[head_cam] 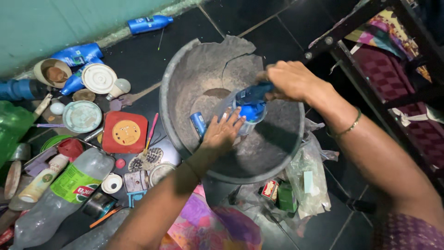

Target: The person sorts various plastic bottles and containers from a pile on the floor, picking them up and placing them into a large grey basin. The person handles blue, green, and clear plastic bottles, as well as a plastic cup and a small container.

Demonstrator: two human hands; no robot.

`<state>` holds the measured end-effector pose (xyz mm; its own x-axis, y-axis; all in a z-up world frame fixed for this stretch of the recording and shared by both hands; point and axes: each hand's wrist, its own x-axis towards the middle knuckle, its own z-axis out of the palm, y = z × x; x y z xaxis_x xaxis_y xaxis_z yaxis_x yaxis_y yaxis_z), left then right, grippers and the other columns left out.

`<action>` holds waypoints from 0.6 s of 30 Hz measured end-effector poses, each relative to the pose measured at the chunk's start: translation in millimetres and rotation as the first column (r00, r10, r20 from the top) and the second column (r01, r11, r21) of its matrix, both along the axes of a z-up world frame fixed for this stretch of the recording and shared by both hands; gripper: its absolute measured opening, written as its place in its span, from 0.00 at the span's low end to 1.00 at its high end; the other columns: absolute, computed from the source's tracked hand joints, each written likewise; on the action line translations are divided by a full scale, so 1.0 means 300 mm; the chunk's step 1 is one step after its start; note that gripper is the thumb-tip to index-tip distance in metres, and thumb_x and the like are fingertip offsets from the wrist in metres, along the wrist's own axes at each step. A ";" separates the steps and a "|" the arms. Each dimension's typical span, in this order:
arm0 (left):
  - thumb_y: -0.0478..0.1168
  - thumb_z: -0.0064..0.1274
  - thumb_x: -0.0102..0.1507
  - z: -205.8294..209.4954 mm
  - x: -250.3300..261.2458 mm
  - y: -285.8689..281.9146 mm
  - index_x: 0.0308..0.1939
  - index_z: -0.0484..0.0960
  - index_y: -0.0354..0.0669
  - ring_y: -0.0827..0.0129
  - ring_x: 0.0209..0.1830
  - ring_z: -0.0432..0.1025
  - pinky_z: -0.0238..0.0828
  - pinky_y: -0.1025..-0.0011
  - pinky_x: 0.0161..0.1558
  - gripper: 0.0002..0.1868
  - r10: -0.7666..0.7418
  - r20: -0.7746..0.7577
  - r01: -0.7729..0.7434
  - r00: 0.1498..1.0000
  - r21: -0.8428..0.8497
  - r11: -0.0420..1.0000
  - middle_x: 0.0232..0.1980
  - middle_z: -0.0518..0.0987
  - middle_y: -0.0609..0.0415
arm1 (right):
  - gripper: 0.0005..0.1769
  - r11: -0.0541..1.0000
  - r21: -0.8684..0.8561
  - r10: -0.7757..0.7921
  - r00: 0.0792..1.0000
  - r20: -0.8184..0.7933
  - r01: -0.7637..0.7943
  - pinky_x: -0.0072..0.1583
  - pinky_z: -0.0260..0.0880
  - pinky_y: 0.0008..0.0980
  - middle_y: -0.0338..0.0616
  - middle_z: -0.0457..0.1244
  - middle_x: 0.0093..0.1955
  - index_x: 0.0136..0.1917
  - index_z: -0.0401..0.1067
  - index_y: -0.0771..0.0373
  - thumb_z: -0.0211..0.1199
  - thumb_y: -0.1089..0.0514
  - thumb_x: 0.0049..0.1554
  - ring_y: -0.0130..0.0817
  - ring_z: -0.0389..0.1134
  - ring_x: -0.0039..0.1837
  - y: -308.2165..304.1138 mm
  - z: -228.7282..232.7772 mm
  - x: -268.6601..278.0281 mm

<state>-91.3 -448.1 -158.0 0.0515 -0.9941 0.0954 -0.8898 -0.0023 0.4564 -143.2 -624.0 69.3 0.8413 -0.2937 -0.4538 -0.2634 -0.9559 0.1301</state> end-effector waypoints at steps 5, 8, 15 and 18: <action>0.49 0.47 0.65 -0.060 -0.004 0.014 0.74 0.66 0.50 0.47 0.77 0.56 0.59 0.40 0.64 0.32 0.066 0.114 -0.062 0.991 -0.035 0.997 0.83 0.54 0.46 | 0.32 0.998 0.020 -0.063 0.998 -0.031 0.063 0.53 0.72 0.49 0.51 0.71 0.49 0.61 0.77 0.47 0.78 0.53 0.42 0.52 0.72 0.55 0.001 -0.003 0.072; 0.49 0.47 0.66 -0.071 0.009 0.016 0.73 0.66 0.51 0.47 0.76 0.56 0.56 0.38 0.65 0.31 0.065 0.083 -0.062 0.994 -0.047 0.997 0.82 0.54 0.48 | 0.32 0.991 0.027 -0.126 0.984 -0.123 0.130 0.53 0.73 0.48 0.49 0.72 0.46 0.61 0.76 0.47 0.79 0.54 0.42 0.50 0.74 0.53 0.003 0.006 0.121; 0.52 0.49 0.64 -0.032 -0.064 -0.012 0.73 0.64 0.46 0.47 0.79 0.49 0.50 0.40 0.69 0.34 0.080 0.157 -0.093 0.984 0.078 0.993 0.82 0.48 0.46 | 0.32 1.000 -0.020 -0.007 0.992 -0.124 0.004 0.56 0.73 0.47 0.52 0.71 0.52 0.61 0.78 0.47 0.80 0.51 0.42 0.51 0.72 0.57 -0.049 -0.071 0.139; 0.54 0.47 0.67 -0.037 -0.020 -0.008 0.74 0.64 0.46 0.47 0.79 0.50 0.51 0.38 0.68 0.33 0.124 0.120 -0.115 0.985 -0.081 0.990 0.83 0.50 0.48 | 0.33 0.999 -0.032 -0.041 0.999 -0.015 0.040 0.56 0.72 0.47 0.58 0.69 0.53 0.60 0.77 0.54 0.81 0.48 0.42 0.55 0.71 0.58 -0.077 -0.110 0.072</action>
<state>-97.4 -450.4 -169.1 0.1524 -0.9715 0.1816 -0.9350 -0.0822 0.3449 -121.7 -647.1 36.4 0.8213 -0.3419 -0.4566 -0.2998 -0.9397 0.1645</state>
